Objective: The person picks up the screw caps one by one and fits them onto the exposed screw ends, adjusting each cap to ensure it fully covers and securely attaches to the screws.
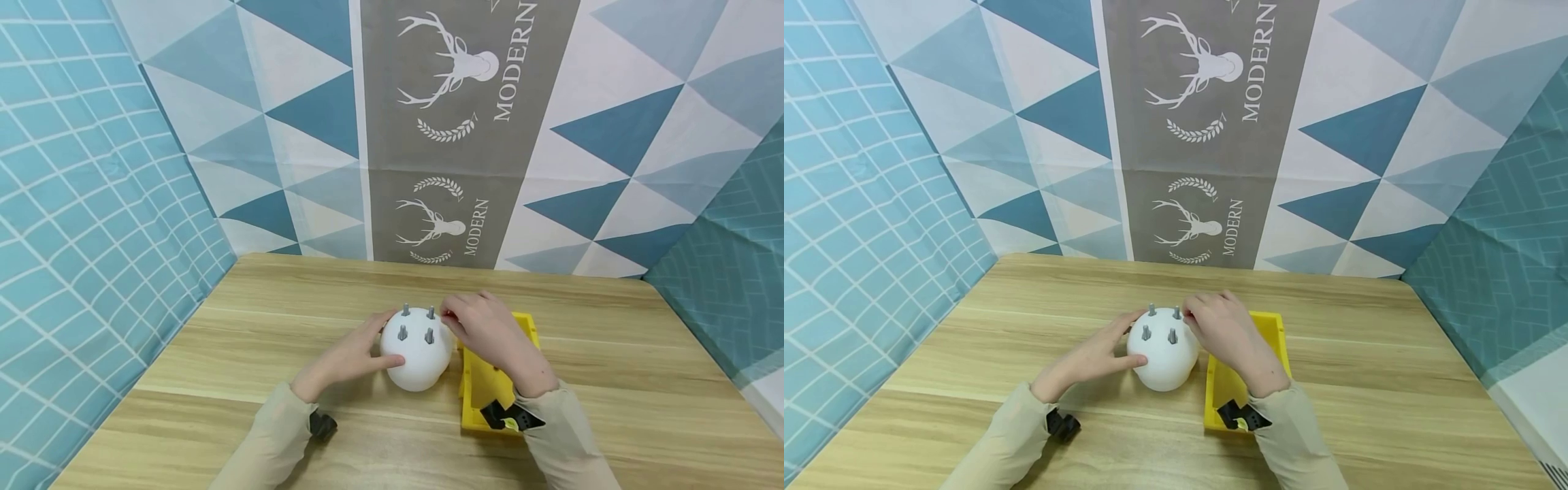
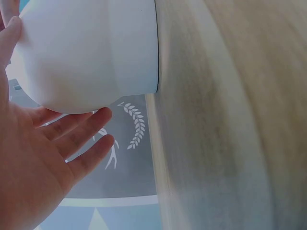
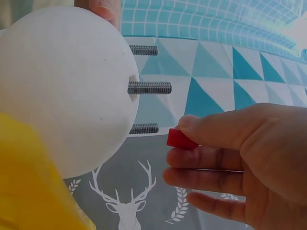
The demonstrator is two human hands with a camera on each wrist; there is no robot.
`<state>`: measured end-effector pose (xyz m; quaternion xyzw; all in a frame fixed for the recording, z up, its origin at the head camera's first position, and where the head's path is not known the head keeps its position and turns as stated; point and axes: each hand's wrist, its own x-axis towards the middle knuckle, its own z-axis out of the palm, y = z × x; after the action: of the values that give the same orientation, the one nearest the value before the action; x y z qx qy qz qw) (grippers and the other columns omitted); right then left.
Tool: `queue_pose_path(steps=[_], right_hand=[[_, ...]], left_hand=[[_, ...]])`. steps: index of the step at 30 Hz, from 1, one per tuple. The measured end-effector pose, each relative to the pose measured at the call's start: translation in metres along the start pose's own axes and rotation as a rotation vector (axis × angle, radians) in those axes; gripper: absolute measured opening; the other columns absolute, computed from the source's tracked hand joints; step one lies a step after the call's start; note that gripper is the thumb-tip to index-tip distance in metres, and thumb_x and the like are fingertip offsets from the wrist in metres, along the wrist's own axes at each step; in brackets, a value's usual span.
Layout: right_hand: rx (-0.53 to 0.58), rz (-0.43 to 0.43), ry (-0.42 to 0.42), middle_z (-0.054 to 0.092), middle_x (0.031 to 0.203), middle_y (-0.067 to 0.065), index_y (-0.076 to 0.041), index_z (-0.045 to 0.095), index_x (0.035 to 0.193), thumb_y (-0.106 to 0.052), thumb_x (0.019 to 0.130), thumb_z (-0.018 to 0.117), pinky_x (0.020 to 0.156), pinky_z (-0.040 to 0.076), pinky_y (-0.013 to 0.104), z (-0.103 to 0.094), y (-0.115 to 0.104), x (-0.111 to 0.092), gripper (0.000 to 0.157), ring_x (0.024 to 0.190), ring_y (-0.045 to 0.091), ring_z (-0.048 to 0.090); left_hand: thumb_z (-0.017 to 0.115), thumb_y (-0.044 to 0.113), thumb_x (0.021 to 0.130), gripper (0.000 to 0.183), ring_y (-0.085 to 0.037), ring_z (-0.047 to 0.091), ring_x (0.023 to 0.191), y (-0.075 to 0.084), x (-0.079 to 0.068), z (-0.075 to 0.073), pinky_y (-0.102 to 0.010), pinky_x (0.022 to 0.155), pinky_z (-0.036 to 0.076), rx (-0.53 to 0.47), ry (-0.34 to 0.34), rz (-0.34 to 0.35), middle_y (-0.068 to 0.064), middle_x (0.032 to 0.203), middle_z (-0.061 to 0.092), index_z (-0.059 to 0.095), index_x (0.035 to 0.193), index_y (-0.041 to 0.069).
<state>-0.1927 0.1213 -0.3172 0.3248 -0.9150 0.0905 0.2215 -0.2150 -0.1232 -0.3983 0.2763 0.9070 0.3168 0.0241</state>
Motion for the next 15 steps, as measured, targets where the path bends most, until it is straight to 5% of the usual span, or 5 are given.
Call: queue_pose_path(steps=[15], right_hand=[[0.001, -0.021, 0.012, 0.062, 0.088, -0.003, -0.016, 0.064, 0.089, -0.016, 0.08, 0.07, 0.08, 0.046, 0.036, 0.001, -0.008, 0.012, 0.011, 0.08, 0.017, 0.056]], left_hand=[[0.056, 0.067, 0.074, 0.09, -0.015, 0.037, 0.127, 0.0, 0.0, -0.001, -0.04, 0.102, 0.035, -0.017, -0.009, 0.008, 0.002, 0.143, 0.034, 0.021, 0.145, 0.023]])
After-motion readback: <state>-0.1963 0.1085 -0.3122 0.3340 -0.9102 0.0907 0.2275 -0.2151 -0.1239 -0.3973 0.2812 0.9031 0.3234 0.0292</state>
